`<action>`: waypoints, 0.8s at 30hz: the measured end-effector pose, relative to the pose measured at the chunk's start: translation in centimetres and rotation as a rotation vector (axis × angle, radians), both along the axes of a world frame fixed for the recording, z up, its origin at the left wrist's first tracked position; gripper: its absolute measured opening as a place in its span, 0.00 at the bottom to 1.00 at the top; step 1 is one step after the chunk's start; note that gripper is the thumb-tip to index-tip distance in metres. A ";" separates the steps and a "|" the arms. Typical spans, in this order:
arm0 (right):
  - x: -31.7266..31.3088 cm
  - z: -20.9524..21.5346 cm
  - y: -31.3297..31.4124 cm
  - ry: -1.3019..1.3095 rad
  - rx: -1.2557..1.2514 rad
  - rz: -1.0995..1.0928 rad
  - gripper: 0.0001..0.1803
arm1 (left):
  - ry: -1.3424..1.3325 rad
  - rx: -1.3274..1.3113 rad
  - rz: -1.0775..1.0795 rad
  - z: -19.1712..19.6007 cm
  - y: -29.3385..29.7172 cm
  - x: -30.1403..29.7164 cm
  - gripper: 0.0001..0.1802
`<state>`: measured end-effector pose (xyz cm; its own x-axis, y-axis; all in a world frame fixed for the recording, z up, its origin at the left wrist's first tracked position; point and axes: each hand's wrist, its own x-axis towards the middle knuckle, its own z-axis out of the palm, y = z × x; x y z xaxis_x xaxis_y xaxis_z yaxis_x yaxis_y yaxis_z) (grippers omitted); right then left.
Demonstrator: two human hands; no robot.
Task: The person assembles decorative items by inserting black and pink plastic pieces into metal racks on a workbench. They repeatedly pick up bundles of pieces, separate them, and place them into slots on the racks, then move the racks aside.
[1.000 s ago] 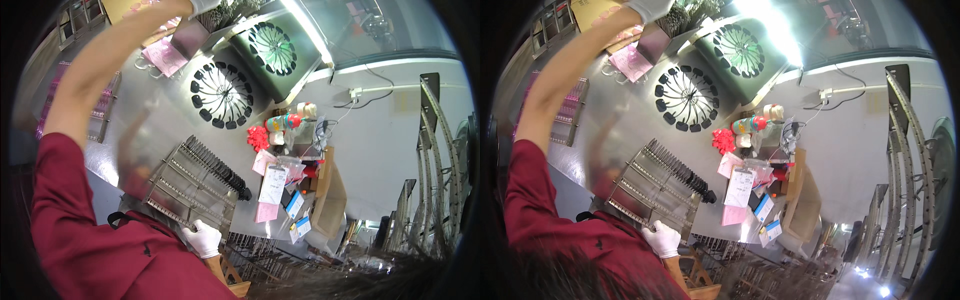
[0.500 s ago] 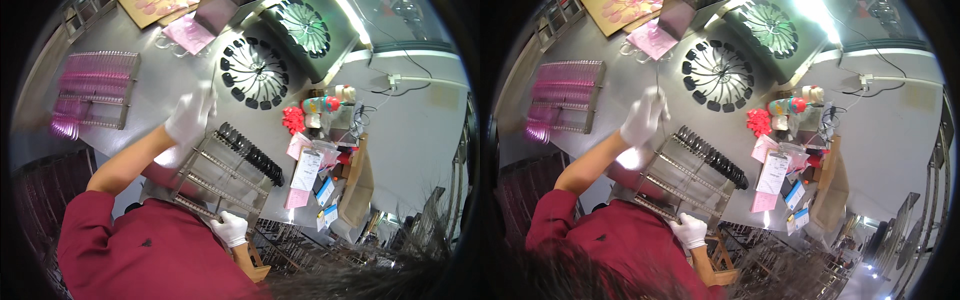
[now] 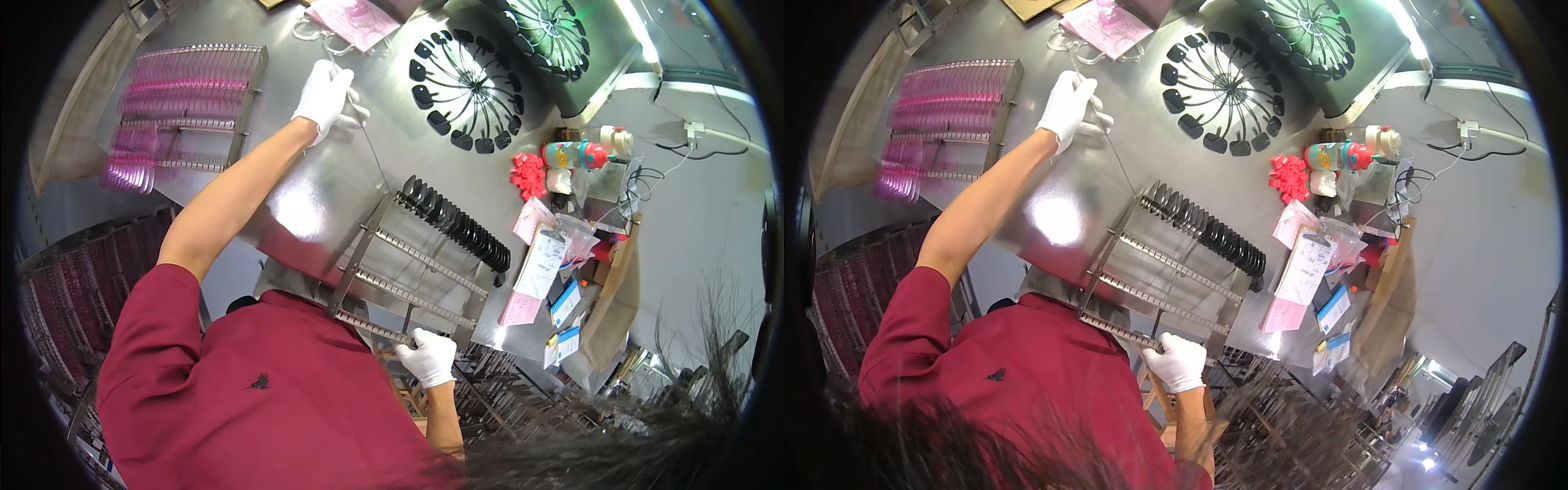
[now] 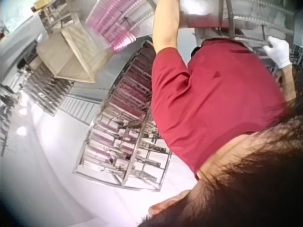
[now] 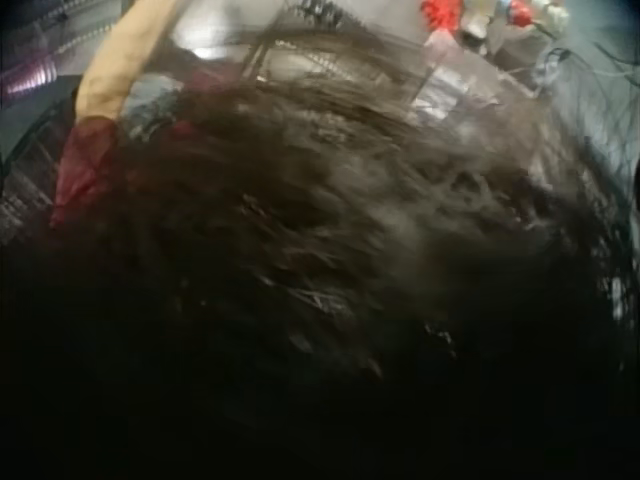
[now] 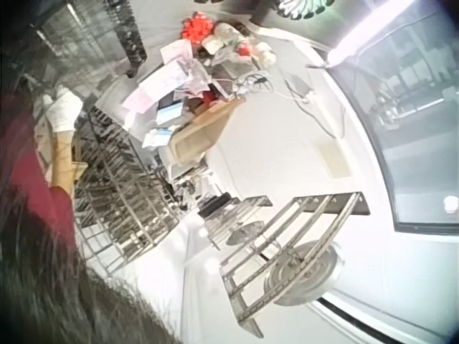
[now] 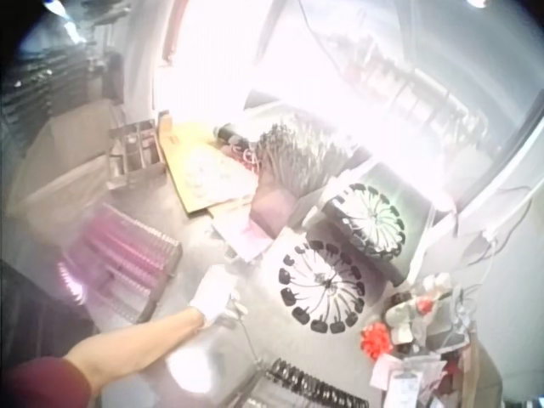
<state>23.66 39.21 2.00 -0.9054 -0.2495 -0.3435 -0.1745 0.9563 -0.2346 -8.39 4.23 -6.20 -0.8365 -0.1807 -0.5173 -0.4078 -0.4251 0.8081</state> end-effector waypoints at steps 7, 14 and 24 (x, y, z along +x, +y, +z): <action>-0.8 1.1 -0.2 -0.038 0.016 0.009 0.21 | -0.117 0.166 0.310 -4.3 -1.7 3.8 0.09; -1.3 1.4 0.3 -0.052 0.046 0.024 0.19 | 0.065 0.136 0.075 -0.7 -2.0 2.6 0.09; -1.7 1.7 0.2 -0.028 0.023 0.038 0.21 | -0.097 0.377 0.354 -5.0 -0.6 7.8 0.06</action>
